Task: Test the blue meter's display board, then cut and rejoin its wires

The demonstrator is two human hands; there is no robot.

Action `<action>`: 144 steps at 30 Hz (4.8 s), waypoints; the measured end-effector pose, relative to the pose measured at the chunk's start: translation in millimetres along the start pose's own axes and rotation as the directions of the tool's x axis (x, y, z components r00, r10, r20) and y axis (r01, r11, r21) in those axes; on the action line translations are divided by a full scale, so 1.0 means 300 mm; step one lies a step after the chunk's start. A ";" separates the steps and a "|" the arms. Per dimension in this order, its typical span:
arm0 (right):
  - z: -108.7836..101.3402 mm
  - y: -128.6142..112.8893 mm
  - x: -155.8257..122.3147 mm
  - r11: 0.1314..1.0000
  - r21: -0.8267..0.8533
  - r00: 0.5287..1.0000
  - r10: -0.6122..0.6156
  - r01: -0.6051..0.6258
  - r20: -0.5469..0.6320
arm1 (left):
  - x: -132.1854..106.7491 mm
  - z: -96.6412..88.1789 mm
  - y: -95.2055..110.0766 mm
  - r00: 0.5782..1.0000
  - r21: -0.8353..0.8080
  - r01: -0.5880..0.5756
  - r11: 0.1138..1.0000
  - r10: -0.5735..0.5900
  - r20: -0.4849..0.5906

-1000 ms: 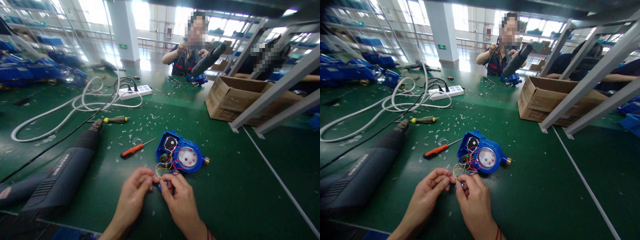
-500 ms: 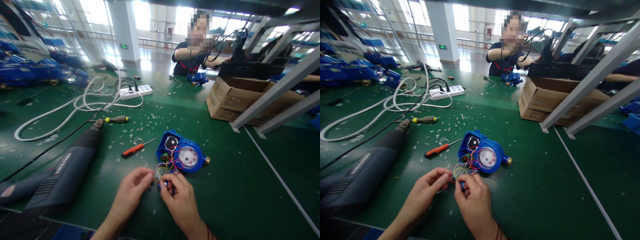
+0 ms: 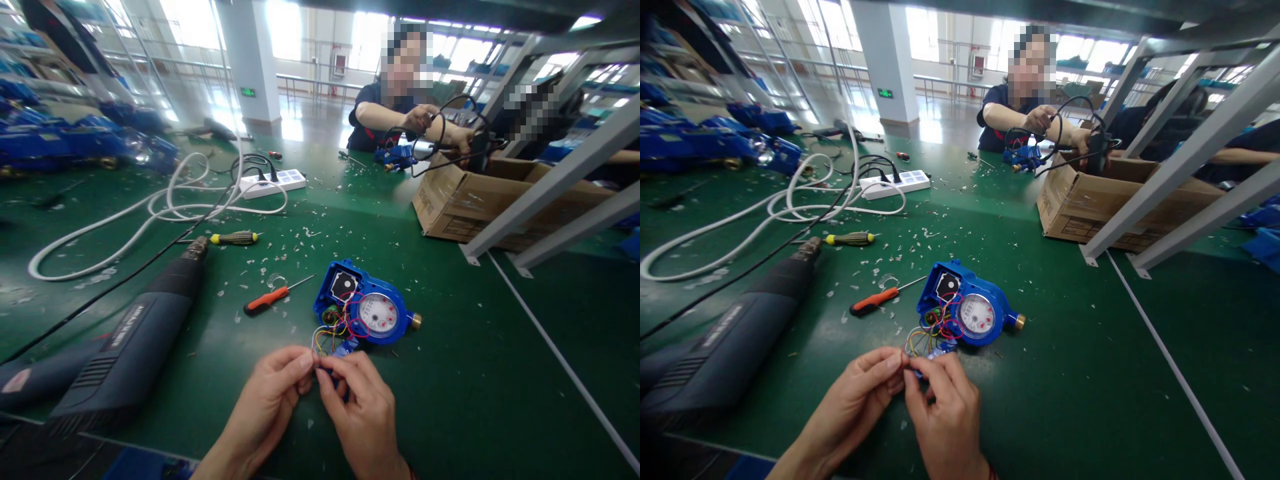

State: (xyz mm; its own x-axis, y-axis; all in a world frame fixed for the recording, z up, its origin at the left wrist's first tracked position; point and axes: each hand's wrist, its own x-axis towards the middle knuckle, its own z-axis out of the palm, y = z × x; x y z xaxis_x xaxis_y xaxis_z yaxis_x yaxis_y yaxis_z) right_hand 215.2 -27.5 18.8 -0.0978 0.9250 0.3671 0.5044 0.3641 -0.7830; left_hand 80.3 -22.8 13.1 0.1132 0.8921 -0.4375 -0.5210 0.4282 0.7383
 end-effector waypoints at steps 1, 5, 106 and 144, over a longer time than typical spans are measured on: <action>-0.001 -0.001 0.001 0.999 0.020 0.999 0.032 -0.032 0.009 | -0.001 0.000 -0.003 1.000 -0.002 -0.004 1.000 0.004 -0.003; -0.005 -0.005 0.009 0.982 0.092 0.985 0.163 -0.167 0.059 | -0.007 0.004 -0.004 0.998 0.084 -0.069 0.994 0.069 0.007; 0.007 0.045 0.019 0.940 0.205 0.962 0.261 -0.272 0.079 | -0.003 -0.004 0.005 0.915 0.724 -0.282 0.629 0.404 0.006; -0.028 0.029 0.042 0.930 0.206 0.944 0.264 -0.303 0.198 | -0.014 0.013 0.025 0.955 0.656 -0.267 0.706 0.284 0.083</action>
State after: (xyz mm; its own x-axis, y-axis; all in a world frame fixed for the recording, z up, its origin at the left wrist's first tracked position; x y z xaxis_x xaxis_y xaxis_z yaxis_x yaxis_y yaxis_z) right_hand 225.5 -13.6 21.0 -0.1292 0.9908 0.0408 0.3218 0.0808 -0.9434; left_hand 79.2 -22.8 22.4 0.0310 0.9857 -0.1657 0.1571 0.1589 0.9747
